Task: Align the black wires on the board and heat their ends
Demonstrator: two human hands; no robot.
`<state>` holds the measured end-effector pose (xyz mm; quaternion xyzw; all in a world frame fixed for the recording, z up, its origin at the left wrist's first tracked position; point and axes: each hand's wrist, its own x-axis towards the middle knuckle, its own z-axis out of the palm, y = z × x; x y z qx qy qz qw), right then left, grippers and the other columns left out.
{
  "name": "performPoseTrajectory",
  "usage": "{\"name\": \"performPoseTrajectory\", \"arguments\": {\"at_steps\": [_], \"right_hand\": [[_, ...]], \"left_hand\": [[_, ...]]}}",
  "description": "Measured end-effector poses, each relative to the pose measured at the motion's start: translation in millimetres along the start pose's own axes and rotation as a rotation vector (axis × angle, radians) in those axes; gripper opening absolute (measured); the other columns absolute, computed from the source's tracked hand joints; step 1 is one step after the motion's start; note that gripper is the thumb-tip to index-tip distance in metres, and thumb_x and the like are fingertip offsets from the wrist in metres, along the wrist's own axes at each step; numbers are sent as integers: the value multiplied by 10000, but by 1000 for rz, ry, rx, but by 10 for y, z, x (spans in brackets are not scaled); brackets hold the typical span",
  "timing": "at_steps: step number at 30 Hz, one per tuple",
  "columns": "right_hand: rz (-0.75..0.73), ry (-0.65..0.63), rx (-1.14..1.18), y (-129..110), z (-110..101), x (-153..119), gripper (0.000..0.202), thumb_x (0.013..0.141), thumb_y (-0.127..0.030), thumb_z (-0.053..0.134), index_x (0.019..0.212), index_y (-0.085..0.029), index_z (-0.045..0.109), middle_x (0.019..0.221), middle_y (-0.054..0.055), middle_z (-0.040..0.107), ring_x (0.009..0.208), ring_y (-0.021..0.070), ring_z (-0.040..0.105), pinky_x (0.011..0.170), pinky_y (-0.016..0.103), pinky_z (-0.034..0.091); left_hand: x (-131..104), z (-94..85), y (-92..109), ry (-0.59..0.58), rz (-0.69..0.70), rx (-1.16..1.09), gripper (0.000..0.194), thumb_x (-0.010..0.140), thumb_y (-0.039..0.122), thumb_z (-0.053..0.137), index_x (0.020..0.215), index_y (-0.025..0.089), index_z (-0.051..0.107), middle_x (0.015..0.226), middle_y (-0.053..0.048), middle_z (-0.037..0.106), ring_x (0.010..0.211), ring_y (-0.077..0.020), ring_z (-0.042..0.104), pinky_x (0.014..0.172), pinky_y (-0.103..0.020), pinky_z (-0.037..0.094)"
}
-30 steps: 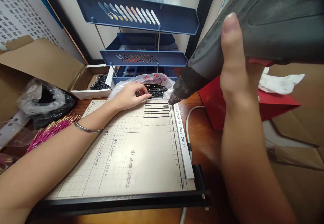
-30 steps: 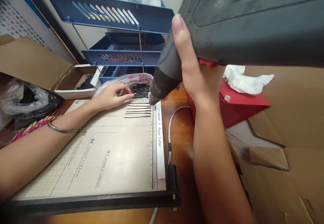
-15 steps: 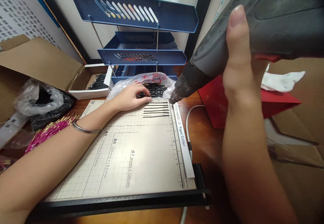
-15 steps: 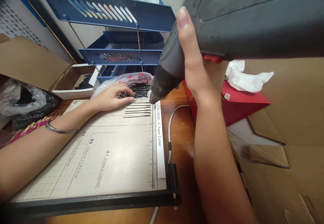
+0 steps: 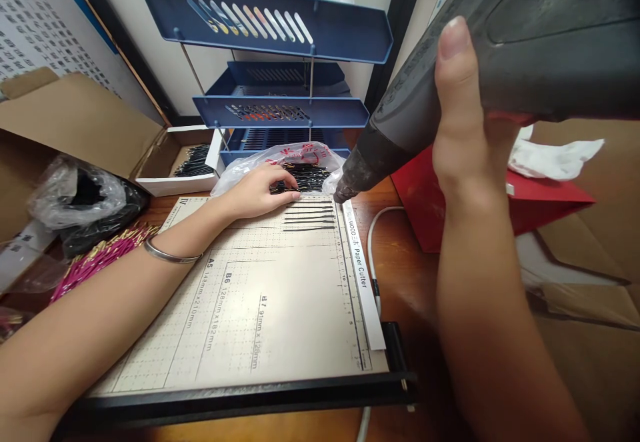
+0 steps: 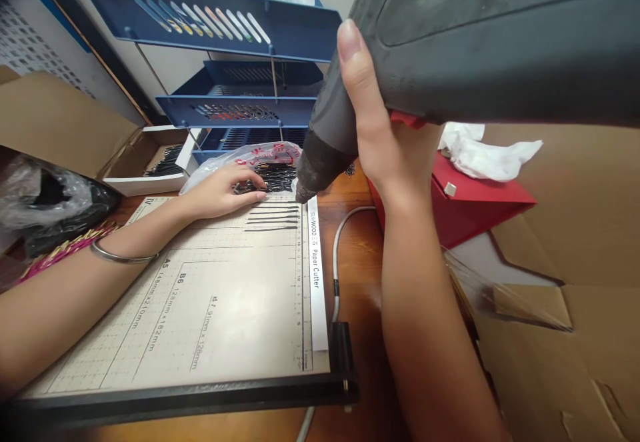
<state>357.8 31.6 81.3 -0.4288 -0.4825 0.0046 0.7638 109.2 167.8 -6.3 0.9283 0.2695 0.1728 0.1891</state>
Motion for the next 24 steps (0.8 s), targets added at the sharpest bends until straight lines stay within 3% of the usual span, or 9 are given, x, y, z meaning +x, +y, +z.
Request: {"name": "performPoseTrajectory", "arguments": {"at_steps": [5,9,13,18,21,24], "right_hand": [[58,-35,-76,2,-52,28,544,884,-560,839,1319,-252,728,1530,-6,672,1641,208,423,1417,324,310],[39,-120,-160,31,-91,64,531,931,-634,770,1346,-309,700,1556,-22,643,1696,235,304,1409,393,345],[-7,-77,-117,41,-72,58,485,922,-595,792,1301,-301,720,1514,-13,667,1666,242,377,1402,394,350],[16,-130,-147,-2,-69,33,475,932,-595,779,1305,-310,706,1528,-14,656,1653,231,401,1373,364,406],[3,-122,-115,-8,-65,22,481,918,-589,803,1295,-303,718,1502,-28,680,1640,211,423,1396,334,354],[-10,-77,-83,3,-49,16,495,922,-578,804,1313,-285,719,1500,-23,684,1635,222,433,1421,356,298]], "left_hand": [[1,7,-16,5,6,-1,418,930,586,643,1014,202,788,1063,-104,796,1043,-297,688,1006,-459,511],[0,13,-22,-1,4,-4,431,920,590,650,1025,194,785,1085,-115,796,1064,-304,692,1021,-468,509],[-3,4,-23,-18,6,-14,443,912,589,650,1042,186,780,1127,-126,798,1100,-315,694,1049,-485,504],[2,-2,-12,-13,16,-12,447,911,597,654,1041,190,783,1111,-122,797,1085,-306,690,1031,-466,505],[7,23,15,89,9,-19,418,928,550,626,1057,183,780,1064,-114,783,1009,-281,680,955,-438,518],[-33,66,64,233,52,-80,276,887,313,527,955,186,763,986,-85,777,926,-234,677,886,-390,523]]}}
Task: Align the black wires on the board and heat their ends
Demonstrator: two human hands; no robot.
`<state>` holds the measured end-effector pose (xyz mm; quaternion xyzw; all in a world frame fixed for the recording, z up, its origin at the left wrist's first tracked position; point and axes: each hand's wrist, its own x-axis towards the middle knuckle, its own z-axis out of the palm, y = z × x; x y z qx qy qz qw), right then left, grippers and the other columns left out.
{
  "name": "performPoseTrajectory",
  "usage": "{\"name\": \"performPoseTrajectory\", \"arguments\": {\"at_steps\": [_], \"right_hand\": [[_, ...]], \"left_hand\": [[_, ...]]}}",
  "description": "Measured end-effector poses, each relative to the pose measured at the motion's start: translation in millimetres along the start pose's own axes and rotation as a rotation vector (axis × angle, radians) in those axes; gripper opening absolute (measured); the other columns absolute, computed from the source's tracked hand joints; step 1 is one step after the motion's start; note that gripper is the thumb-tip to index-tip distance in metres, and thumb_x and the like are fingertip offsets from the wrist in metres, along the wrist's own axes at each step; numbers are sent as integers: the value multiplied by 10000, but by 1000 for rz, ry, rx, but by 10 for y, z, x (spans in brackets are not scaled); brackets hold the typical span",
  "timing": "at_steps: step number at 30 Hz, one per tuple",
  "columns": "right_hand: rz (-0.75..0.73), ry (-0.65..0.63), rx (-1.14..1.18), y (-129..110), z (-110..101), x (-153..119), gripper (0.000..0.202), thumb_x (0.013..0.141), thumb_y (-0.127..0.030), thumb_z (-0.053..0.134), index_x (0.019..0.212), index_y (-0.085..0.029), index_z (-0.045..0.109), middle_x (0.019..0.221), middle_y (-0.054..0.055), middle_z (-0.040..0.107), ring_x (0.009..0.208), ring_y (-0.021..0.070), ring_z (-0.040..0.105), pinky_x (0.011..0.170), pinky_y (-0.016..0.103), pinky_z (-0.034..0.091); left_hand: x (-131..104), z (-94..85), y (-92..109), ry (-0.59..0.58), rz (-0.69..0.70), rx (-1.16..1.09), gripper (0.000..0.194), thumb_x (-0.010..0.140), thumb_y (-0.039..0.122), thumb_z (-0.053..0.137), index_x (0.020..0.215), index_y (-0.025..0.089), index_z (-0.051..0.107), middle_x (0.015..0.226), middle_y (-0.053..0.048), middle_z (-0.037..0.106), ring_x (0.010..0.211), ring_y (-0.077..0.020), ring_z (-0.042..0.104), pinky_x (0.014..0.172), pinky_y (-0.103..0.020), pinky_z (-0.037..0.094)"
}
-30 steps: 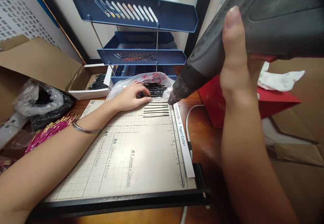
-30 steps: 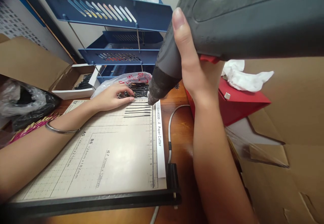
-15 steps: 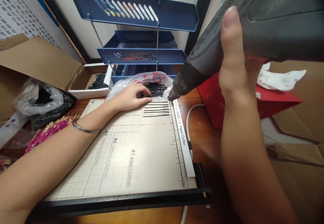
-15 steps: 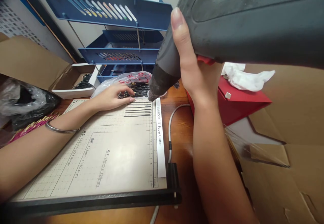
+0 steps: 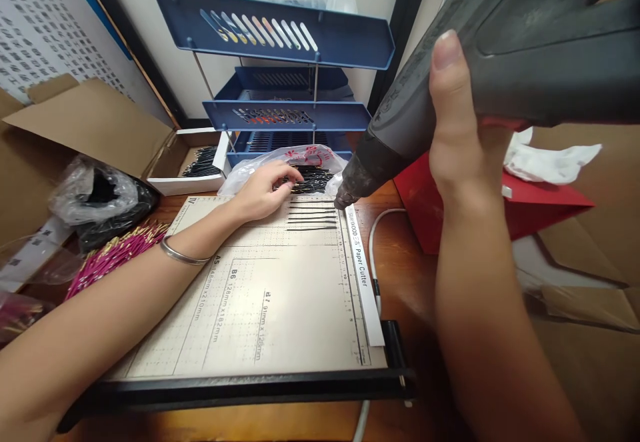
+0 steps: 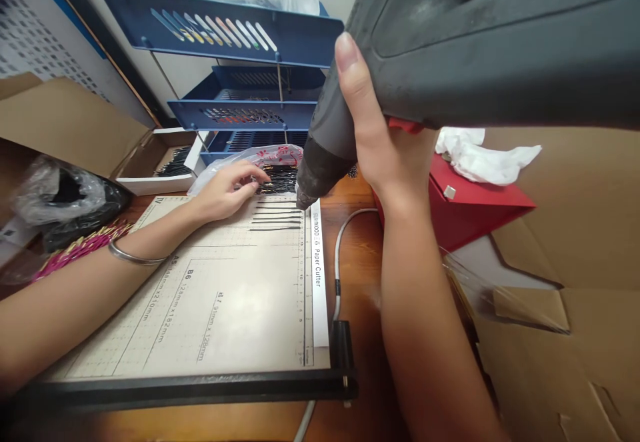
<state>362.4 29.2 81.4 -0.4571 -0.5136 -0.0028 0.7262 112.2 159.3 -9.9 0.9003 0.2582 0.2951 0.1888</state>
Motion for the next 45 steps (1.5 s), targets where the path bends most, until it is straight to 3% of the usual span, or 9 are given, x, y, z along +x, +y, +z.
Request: {"name": "performPoseTrajectory", "arguments": {"at_steps": [4,7,10,13,17,21,28,39,45], "right_hand": [[14,17,-4,9,6,17,508,925,-575,789,1336,-287,707,1520,-24,668,1626,229,450,1427,377,296],[26,21,13,12,3,42,513,916,-576,801,1336,-297,702,1527,-18,663,1624,237,452,1430,396,289],[43,46,63,9,13,52,501,907,-553,819,1315,-284,705,1507,-14,676,1614,224,468,1425,393,294],[18,57,74,5,24,38,462,899,-537,831,1269,-283,722,1463,-25,704,1597,218,491,1417,396,317],[-13,50,19,2,24,15,428,886,-525,849,1240,-316,734,1448,-26,716,1552,238,545,1398,403,368],[12,54,45,-14,30,6,427,896,-467,853,1258,-277,729,1460,4,708,1579,241,512,1413,392,330],[-22,15,44,-29,62,3,386,957,-449,801,1278,-256,703,1465,29,691,1623,236,447,1400,394,340],[84,25,29,-21,92,-81,500,877,-535,856,1274,-273,702,1490,2,674,1596,241,486,1400,456,367],[-1,27,70,-38,50,12,361,910,-399,810,1208,-214,727,1411,34,732,1599,215,482,1410,341,312]], "left_hand": [[-197,8,138,106,-1,-63,186,697,182,436,580,213,577,617,-19,646,653,-167,601,701,-321,476],[-368,-6,291,122,-123,-38,182,693,192,431,555,213,548,546,-4,592,569,-156,544,617,-310,429],[-444,1,416,150,-201,60,277,837,252,451,741,195,705,721,-36,725,696,-198,632,716,-352,504],[-438,35,468,77,-185,161,418,983,438,483,1080,170,790,1132,-111,816,1060,-297,713,998,-485,548],[-457,52,472,-105,-152,203,663,1014,616,519,1440,135,684,1517,-158,684,1450,-362,579,1259,-591,416],[-539,15,490,-245,-187,218,947,969,782,517,1647,122,491,1741,-166,442,1645,-393,365,1373,-616,257],[-570,-6,489,-331,-258,175,1171,883,930,503,1722,125,361,1801,-134,309,1699,-377,249,1419,-589,129],[-566,-4,481,-303,-242,197,1078,904,924,488,1680,177,445,1766,-134,404,1659,-394,347,1410,-635,131],[-568,0,529,-337,-202,234,1059,937,896,455,1684,147,425,1770,-146,391,1667,-372,337,1417,-606,96]]}}
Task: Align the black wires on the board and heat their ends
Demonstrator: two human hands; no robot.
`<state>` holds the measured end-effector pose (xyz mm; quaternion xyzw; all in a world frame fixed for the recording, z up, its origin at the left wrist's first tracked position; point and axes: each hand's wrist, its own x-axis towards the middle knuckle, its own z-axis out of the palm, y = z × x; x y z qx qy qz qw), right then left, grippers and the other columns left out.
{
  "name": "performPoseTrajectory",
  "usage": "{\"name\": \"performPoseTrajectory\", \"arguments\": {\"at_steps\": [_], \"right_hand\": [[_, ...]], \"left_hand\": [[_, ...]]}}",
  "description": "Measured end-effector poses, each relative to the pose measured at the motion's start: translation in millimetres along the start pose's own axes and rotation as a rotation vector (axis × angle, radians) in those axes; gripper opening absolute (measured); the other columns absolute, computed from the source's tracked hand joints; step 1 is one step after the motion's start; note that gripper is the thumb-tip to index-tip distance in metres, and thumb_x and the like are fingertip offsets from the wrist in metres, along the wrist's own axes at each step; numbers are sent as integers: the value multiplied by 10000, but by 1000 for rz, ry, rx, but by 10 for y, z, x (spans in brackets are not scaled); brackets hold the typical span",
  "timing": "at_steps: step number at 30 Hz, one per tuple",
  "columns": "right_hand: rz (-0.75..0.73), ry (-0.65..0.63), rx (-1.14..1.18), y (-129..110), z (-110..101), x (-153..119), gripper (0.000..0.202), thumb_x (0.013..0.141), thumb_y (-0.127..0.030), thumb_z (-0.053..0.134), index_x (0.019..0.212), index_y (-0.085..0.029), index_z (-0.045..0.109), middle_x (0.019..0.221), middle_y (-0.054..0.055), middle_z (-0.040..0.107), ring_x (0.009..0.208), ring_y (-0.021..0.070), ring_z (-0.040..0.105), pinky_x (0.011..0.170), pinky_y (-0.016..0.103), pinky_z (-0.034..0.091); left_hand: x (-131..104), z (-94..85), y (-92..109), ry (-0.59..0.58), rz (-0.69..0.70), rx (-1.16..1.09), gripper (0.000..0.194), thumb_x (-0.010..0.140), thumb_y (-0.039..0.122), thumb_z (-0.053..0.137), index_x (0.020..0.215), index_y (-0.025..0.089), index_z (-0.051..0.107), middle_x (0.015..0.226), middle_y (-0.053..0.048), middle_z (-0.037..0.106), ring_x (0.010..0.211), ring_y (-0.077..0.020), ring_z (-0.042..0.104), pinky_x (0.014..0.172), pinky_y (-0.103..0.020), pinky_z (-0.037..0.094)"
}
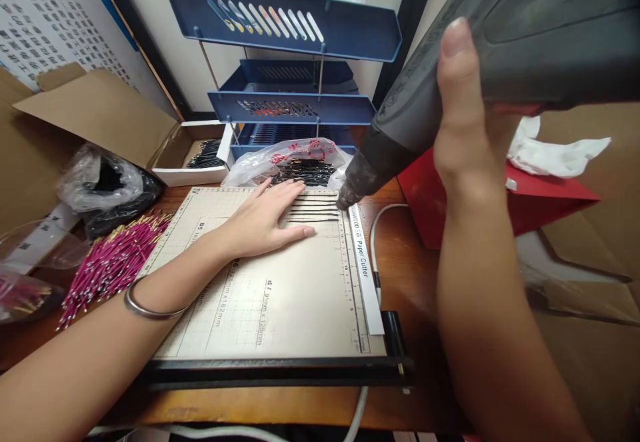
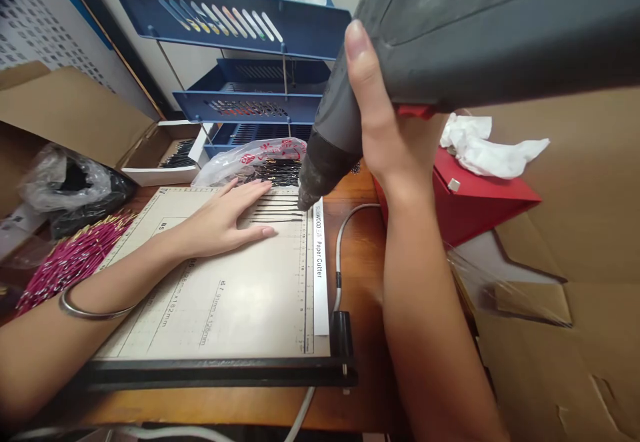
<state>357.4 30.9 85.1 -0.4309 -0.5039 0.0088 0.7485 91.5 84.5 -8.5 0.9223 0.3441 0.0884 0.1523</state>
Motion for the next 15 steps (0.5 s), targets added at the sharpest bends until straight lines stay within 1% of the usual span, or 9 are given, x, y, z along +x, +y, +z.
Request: {"name": "performPoseTrajectory", "arguments": {"at_steps": [2,4,6,7,9,11,12,15], "right_hand": [[20,2,75,20,-10,36,432,867,-395,817,1226,-173,723,1328,19,761,1623,195,440,1411,292,285],[26,10,116,45,-18,57,558,834,-398,818,1294,-106,700,1308,25,760,1632,182,415,1405,266,278],[-14,-18,101,67,-27,61,619,832,-390,813,1343,-70,672,1365,41,736,1557,188,517,1400,267,282],[-39,-47,90,74,-33,59,596,844,-390,807,1336,-82,673,1383,40,731,1499,185,579,1400,273,283],[-87,-113,76,80,-49,53,474,884,-383,778,1280,-139,691,1377,19,737,1408,171,654,1393,295,307],[-96,-153,63,81,-66,50,359,919,-390,748,1216,-193,705,1335,-14,753,1411,160,653,1393,311,314],[-94,-164,58,82,-74,51,345,925,-394,738,1211,-203,702,1329,-22,753,1429,158,640,1398,317,307],[-78,-160,33,85,-88,52,411,923,-417,747,1259,-188,689,1354,-7,740,1448,165,624,1416,311,264]], "left_hand": [[-2,0,11,0,6,9,997,975,846,430,1684,145,422,1773,-139,387,1672,-355,331,1419,-598,89],[2,1,16,6,-7,12,890,1028,758,382,1677,150,432,1773,-128,389,1676,-336,329,1419,-597,91],[10,4,16,20,-32,16,815,1056,679,353,1664,144,449,1767,-130,402,1675,-331,332,1417,-604,101],[15,5,14,35,-42,20,793,1059,651,354,1655,140,460,1760,-134,414,1670,-333,343,1414,-610,107],[24,9,10,73,-52,26,759,1054,620,382,1636,143,484,1743,-136,447,1654,-341,372,1408,-626,117],[28,12,5,97,-51,26,736,1045,609,417,1621,159,501,1731,-131,468,1642,-348,391,1402,-639,126],[28,13,4,99,-49,23,731,1040,609,431,1617,165,505,1729,-129,473,1640,-350,394,1400,-641,131],[23,8,5,93,-42,15,743,1031,616,458,1618,164,504,1725,-133,480,1637,-355,397,1403,-631,134]]}}
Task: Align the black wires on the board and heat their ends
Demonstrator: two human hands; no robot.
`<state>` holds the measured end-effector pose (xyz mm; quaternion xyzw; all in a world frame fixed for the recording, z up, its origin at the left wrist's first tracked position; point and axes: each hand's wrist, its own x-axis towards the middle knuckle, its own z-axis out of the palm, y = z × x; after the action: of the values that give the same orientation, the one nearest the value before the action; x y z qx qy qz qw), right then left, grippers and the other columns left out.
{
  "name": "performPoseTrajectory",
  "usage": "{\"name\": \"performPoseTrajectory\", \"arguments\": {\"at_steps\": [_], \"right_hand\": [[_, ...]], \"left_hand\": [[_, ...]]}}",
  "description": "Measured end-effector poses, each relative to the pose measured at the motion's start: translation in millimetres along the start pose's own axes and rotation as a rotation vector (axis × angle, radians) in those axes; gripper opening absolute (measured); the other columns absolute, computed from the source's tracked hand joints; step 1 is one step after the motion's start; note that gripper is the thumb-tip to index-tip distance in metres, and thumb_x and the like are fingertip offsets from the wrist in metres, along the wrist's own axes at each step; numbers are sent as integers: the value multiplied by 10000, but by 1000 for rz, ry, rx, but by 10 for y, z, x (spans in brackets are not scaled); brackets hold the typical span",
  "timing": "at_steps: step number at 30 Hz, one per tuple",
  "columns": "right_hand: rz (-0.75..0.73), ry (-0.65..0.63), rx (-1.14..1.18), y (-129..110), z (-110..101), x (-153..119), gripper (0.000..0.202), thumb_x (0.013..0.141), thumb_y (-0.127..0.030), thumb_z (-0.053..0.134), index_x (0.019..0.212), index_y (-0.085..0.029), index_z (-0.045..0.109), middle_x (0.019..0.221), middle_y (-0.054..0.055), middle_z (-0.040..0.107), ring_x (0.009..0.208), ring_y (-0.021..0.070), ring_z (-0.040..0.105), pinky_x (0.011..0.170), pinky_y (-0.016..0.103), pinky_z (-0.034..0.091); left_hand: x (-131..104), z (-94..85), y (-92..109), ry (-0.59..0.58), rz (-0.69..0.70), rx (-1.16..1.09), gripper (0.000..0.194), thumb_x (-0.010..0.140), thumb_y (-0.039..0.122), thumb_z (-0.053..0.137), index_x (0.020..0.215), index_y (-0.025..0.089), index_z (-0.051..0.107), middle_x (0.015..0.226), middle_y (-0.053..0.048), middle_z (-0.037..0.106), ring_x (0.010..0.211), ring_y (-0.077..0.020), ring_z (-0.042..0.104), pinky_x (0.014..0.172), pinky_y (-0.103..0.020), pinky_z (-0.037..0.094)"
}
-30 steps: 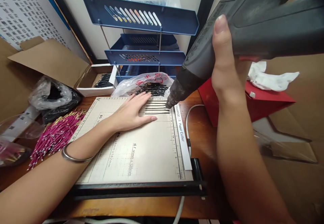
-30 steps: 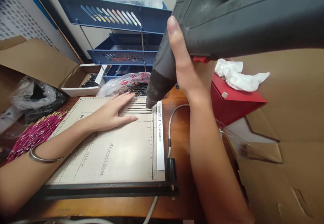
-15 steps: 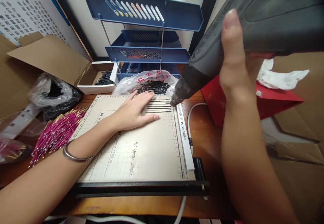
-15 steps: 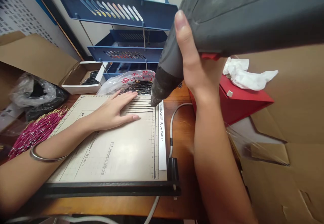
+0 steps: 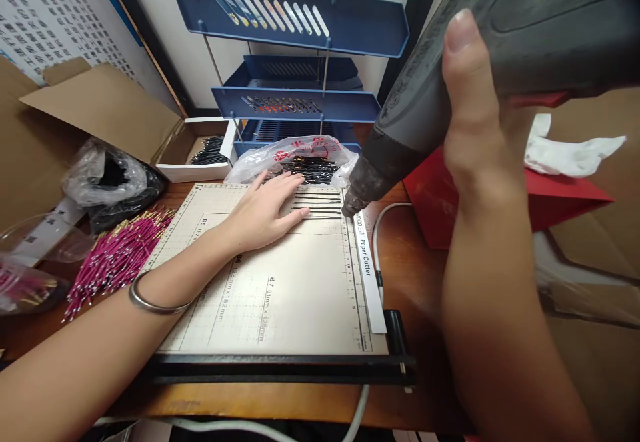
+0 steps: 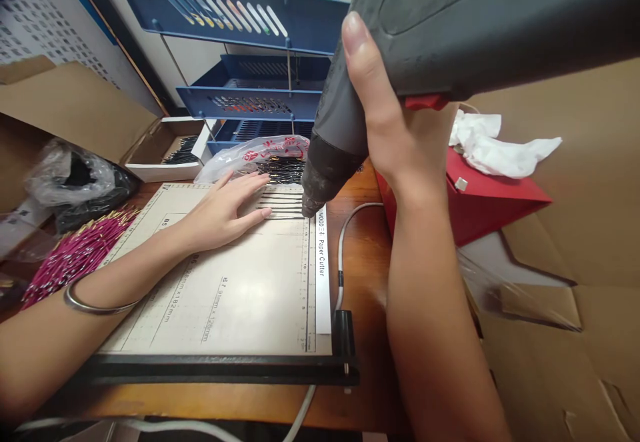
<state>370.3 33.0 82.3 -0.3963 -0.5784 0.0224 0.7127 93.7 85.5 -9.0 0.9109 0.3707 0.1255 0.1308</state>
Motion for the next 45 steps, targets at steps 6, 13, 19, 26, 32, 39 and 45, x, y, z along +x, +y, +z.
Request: {"name": "performPoseTrajectory", "arguments": {"at_steps": [6,13,19,26,32,39,45], "right_hand": [[45,46,-17,-25,57,-23,372,925,-448,781,1229,-246,712,1415,-22,725,1561,167,519,1413,310,284],[76,32,-49,-103,91,-53,348,927,-443,784,1212,-249,743,1420,15,720,1624,217,441,1426,357,256],[31,58,1,-150,113,-43,287,894,-371,782,1139,-242,706,1350,15,756,1423,164,641,1356,252,342],[-70,53,100,-15,103,10,299,877,-355,758,1133,-199,763,1180,-77,792,1341,130,690,1303,233,404],[24,176,125,5,152,4,513,812,-377,808,1249,-115,747,1336,-13,760,1444,156,626,1311,246,424],[-56,149,84,10,125,10,316,842,-364,774,1112,-208,717,1292,-49,778,1355,153,690,1304,289,447],[-3,151,92,-23,117,-5,488,845,-374,788,1249,-109,721,1329,-10,762,1346,152,690,1340,234,385]], "left_hand": [[-9,-15,4,1,5,-13,752,1010,636,500,1606,178,516,1709,-133,503,1616,-368,425,1402,-638,128],[-15,-15,-3,5,29,-28,724,996,618,552,1583,194,536,1693,-131,525,1615,-357,431,1399,-650,123],[-17,-21,1,10,22,-43,757,975,632,577,1584,185,536,1691,-140,525,1611,-366,433,1399,-651,122],[-14,-10,-9,23,23,-52,742,975,656,559,1565,206,555,1674,-134,548,1600,-369,449,1394,-666,121],[0,13,-11,47,2,-67,660,1037,620,487,1541,206,583,1678,-130,544,1608,-343,444,1389,-670,127],[21,36,5,77,-52,-56,604,1014,554,541,1501,204,610,1674,-147,543,1610,-335,442,1374,-689,152],[-8,26,49,28,-40,-41,649,1065,568,428,1586,197,539,1749,-117,443,1659,-320,365,1390,-671,115]]}}
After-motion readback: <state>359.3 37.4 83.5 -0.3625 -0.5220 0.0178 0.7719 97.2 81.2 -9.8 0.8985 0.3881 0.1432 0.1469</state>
